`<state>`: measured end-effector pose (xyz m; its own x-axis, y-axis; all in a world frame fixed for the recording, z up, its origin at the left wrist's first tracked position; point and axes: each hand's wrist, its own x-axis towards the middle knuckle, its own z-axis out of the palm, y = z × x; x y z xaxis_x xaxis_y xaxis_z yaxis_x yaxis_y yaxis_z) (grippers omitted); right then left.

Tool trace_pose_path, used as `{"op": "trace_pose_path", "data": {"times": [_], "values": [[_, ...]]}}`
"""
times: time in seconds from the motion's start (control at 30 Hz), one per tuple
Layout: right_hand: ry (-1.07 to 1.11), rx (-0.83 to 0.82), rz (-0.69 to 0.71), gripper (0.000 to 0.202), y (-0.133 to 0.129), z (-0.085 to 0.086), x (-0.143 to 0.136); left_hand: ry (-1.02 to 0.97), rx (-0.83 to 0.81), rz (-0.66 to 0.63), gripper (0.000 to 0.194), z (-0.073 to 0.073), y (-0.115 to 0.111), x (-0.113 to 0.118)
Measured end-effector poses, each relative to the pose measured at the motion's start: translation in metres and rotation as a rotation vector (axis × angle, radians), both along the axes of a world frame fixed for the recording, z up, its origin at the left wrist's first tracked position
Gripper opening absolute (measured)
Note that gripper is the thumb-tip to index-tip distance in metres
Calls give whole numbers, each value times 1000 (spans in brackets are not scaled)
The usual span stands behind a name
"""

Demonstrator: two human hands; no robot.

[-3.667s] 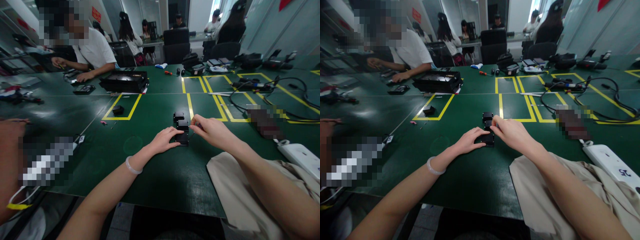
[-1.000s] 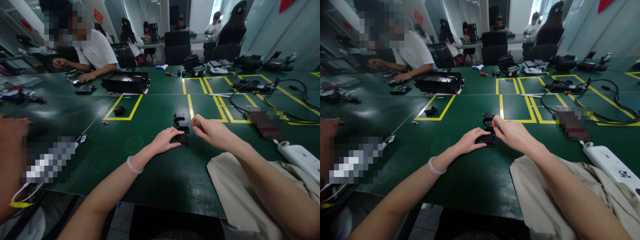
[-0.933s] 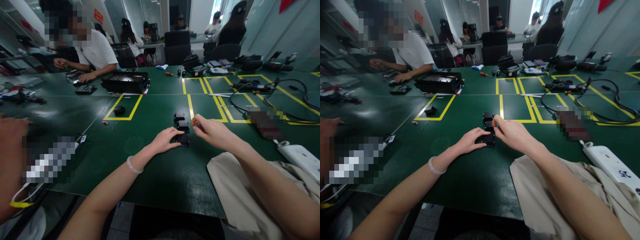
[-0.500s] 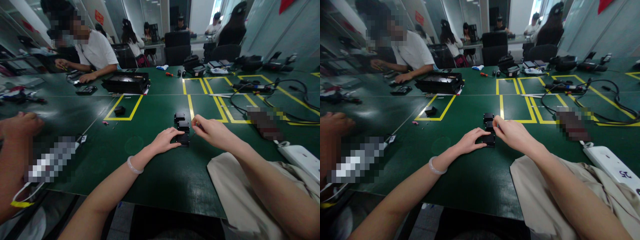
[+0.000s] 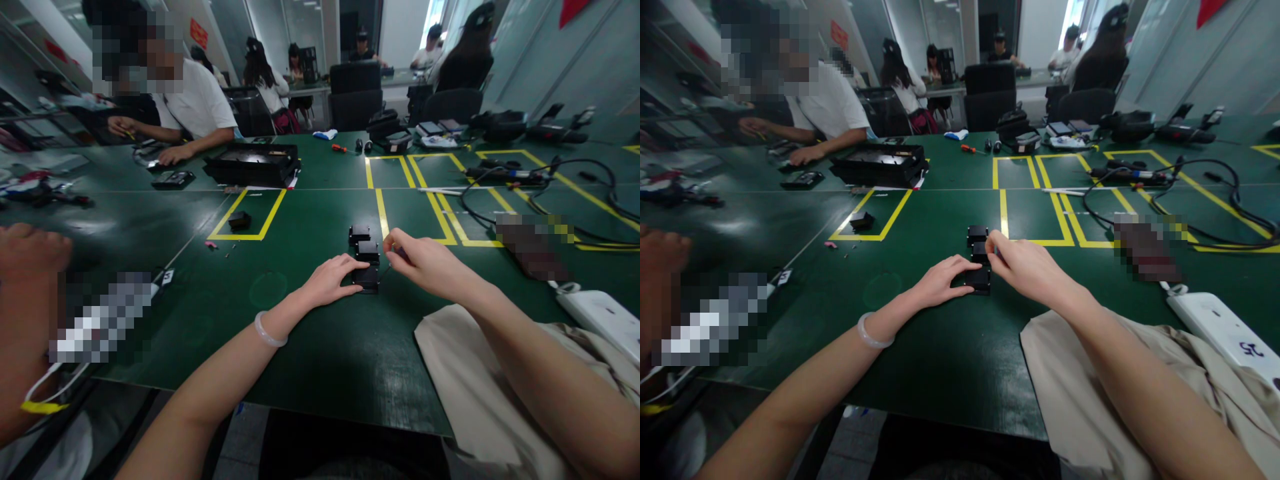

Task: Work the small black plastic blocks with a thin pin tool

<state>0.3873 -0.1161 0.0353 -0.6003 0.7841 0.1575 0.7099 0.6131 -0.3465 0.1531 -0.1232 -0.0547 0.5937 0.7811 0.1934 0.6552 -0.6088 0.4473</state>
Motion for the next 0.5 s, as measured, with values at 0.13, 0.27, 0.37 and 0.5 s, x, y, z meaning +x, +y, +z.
{"op": "trace_pose_path", "data": {"times": [0.13, 0.27, 0.37, 0.5], "values": [[-15, 13, -19, 20, 0, 0, 0, 4, -8, 2, 49, 0, 0, 0], [-28, 13, -22, 19, -1, 0, 0, 10, -7, 2, 49, 1, 0, 0], [-5, -10, -9, 14, -1, 1, 0, 8, -13, -2, 49, 2, 0, 0], [-23, -5, -25, 17, -1, 0, 0, 18, -5, -2, 49, 1, 0, 0]]}}
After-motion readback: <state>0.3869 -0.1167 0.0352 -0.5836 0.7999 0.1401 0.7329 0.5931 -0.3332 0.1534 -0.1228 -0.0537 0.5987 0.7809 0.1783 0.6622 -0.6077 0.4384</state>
